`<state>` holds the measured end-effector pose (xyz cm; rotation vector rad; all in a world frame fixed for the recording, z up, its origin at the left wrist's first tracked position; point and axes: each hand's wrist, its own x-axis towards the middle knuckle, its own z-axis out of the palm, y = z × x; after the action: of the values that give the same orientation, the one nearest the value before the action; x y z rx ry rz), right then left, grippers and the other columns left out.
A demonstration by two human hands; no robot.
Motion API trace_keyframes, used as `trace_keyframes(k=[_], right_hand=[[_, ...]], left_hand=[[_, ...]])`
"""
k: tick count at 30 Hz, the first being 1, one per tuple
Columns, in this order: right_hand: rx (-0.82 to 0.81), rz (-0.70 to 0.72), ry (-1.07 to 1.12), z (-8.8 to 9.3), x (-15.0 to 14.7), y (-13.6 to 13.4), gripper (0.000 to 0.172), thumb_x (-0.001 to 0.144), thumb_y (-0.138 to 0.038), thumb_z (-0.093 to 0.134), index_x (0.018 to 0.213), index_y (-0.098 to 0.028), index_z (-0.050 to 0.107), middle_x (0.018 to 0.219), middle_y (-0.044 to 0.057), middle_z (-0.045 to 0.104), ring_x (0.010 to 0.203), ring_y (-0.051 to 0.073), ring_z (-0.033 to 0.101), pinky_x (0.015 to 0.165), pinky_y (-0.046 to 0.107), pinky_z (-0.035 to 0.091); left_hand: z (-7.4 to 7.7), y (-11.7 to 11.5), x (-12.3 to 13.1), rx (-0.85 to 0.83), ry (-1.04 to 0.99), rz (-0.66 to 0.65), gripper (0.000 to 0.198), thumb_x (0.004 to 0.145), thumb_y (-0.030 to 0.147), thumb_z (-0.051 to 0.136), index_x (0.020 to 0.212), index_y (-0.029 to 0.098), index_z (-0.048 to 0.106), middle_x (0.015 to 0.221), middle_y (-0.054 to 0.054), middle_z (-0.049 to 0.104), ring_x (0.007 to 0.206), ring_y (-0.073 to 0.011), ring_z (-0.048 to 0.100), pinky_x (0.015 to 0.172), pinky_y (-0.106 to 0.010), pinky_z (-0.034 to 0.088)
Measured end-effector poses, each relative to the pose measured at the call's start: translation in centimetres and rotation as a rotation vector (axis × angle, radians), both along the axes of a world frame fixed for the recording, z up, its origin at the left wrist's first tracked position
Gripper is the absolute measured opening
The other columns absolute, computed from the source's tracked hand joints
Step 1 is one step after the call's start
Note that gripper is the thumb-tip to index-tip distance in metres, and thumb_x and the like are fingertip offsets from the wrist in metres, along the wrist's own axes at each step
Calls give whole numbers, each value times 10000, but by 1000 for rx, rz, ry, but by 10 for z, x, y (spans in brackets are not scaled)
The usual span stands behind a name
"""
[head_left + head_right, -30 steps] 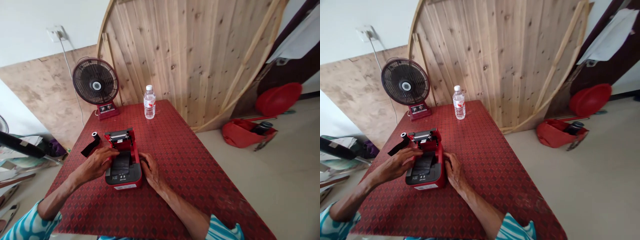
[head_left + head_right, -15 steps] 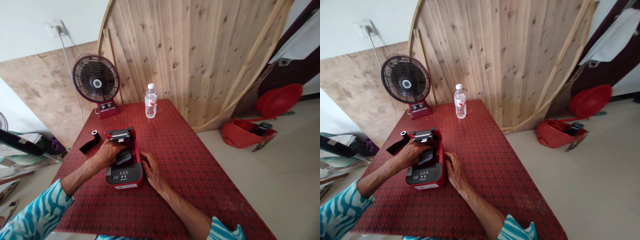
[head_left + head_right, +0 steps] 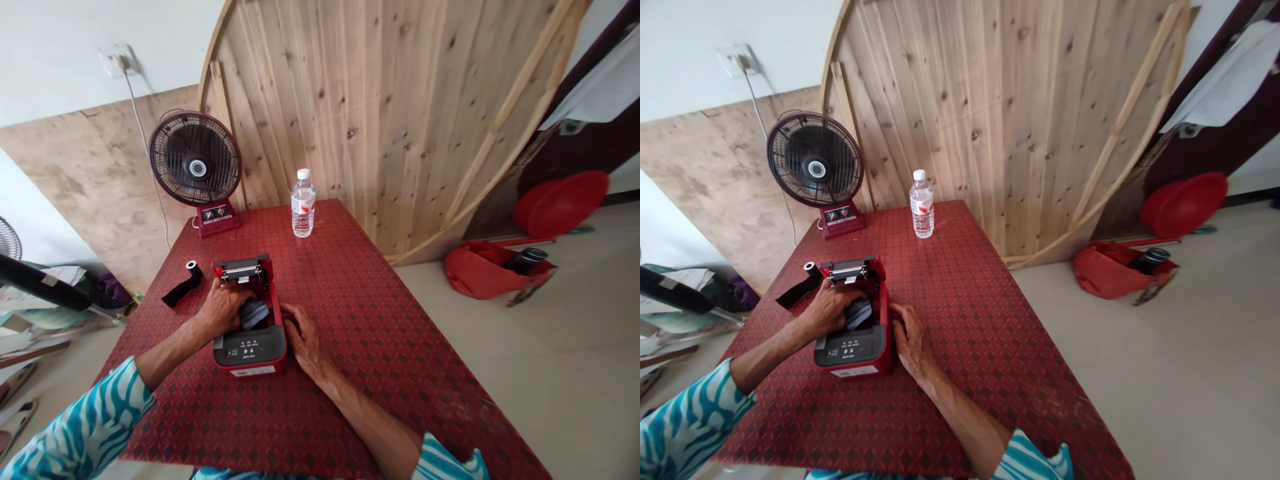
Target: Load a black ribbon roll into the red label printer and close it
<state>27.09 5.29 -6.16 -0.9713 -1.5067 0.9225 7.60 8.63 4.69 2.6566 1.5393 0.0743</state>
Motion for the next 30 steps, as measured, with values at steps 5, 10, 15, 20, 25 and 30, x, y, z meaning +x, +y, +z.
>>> trace_keyframes(k=[5,10,15,20,25,30], right_hand=[[-12,20,2,6,2,-1,292,913,-226,412,1130,-233,608,1085,66,657,1025,189,623,927,363,494],[-24,27,3,7,3,-2,293,916,-236,416,1140,-235,605,1097,67,653,1029,196,622,925,367,492],[-24,36,-12,3,2,0,302,919,-232,403,1152,-224,595,1098,72,645,1020,191,620,913,359,492],[-32,42,-12,3,3,-1,295,915,-231,400,1142,-227,589,1095,67,641,1019,185,621,918,348,493],[-63,49,-14,7,6,-1,278,917,-250,408,1123,-228,593,1108,70,644,1059,194,613,947,355,487],[-83,41,-31,7,6,-1,279,909,-283,427,1127,-218,589,1124,81,653,1078,208,613,952,373,490]], left_hand=[[-4,0,-9,12,-179,-7,467,613,73,567,1044,200,695,1014,-118,729,1006,-345,634,938,-487,359],[-4,-7,-19,60,-312,-5,341,744,134,597,1064,215,681,1011,-90,738,939,-281,674,888,-410,445],[11,-31,-29,17,-543,-2,273,841,299,625,1092,198,661,1001,-65,726,864,-203,683,780,-298,515],[24,-59,-58,25,-687,271,372,815,395,660,1131,198,660,1084,-75,699,961,-241,657,771,-303,528],[21,-82,-86,29,-713,460,346,745,424,718,997,188,701,969,-66,708,864,-239,657,683,-283,523],[19,-94,-92,12,-792,401,327,781,419,684,610,181,539,573,28,519,546,-126,495,516,-236,419]])
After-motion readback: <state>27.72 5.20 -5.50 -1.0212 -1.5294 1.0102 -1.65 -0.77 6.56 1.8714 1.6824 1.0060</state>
